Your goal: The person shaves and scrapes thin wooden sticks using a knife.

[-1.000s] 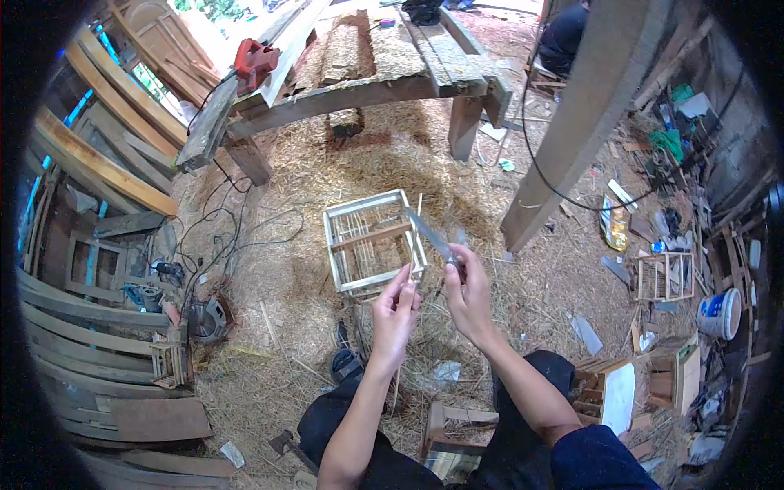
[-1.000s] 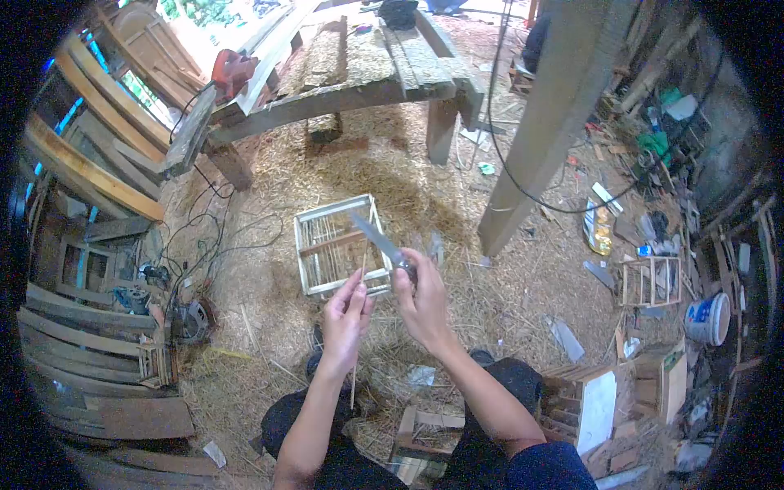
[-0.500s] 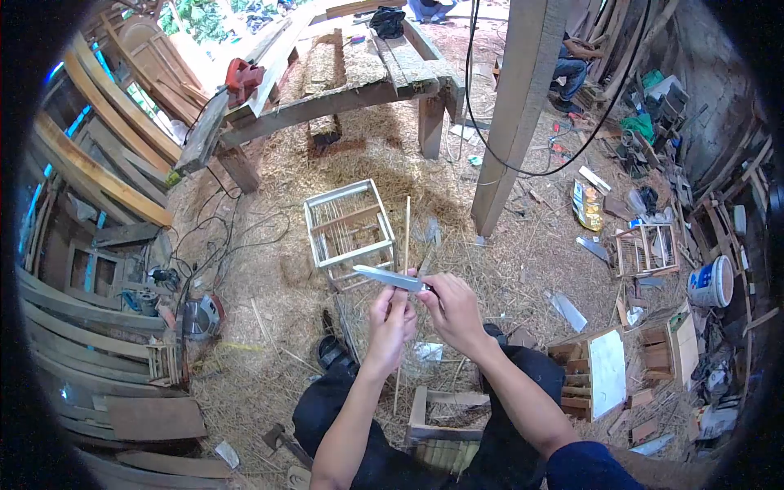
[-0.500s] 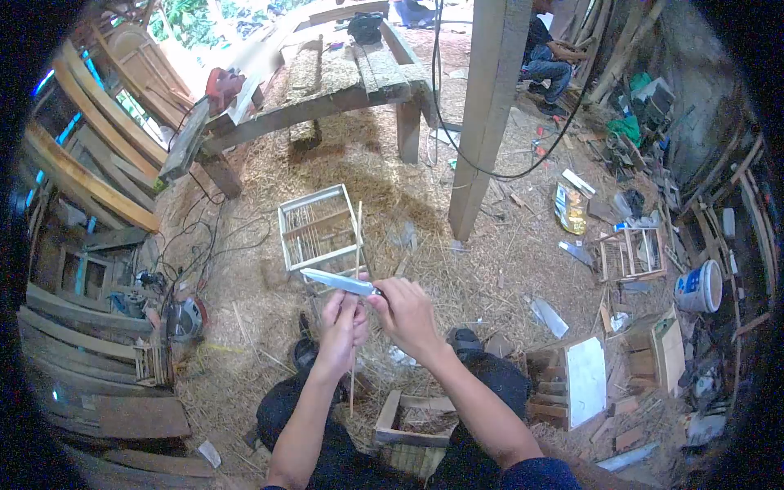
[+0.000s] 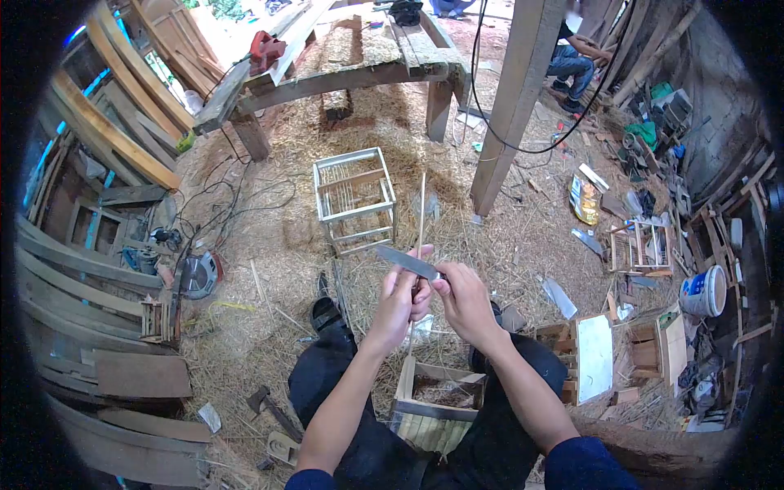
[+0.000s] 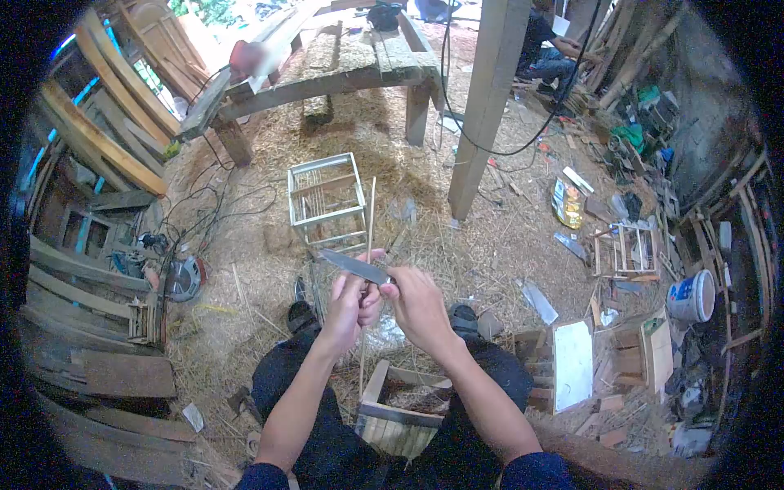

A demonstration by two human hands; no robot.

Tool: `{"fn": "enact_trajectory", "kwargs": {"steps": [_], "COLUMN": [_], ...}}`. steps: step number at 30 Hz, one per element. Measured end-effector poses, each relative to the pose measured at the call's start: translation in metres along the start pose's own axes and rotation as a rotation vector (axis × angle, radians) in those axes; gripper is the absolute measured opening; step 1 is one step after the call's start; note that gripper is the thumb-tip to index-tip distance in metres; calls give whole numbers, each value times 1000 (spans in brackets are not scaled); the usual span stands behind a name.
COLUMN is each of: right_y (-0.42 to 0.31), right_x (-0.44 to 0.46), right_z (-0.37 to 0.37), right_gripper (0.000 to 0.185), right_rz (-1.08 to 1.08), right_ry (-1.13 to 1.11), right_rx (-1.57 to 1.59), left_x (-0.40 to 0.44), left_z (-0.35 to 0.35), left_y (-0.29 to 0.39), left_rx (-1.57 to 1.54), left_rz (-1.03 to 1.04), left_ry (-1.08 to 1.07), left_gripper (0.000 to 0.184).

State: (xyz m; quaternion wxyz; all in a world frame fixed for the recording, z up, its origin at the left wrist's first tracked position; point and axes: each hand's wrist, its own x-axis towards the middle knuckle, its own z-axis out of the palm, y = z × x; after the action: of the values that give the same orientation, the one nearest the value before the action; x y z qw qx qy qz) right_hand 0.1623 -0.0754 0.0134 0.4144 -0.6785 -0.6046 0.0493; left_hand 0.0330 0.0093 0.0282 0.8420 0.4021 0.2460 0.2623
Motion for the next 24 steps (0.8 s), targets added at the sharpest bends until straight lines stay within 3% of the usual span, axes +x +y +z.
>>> {"fn": "enact_trajectory", "kwargs": {"steps": [6, 14, 19, 24], "right_y": [28, 31, 32, 37], "right_x": [12, 35, 41, 46], "right_z": [-17, -24, -27, -21], "right_gripper": [22, 20, 16, 28], "right_rz": [-46, -157, -110, -123], "right_ry": [-10, -38, -48, -76], "right_rx": [-46, -172, -156, -6], "left_x": [23, 49, 51, 48], "left_z": [-1, -1, -8, -9], "left_y": [-4, -15, -11, -15], "left_rx": [-97, -28, -140, -74], "left_rz": [-23, -29, -69, -66], "left_ry": [-67, 122, 39, 73], "left_gripper": [17, 18, 13, 12]}}
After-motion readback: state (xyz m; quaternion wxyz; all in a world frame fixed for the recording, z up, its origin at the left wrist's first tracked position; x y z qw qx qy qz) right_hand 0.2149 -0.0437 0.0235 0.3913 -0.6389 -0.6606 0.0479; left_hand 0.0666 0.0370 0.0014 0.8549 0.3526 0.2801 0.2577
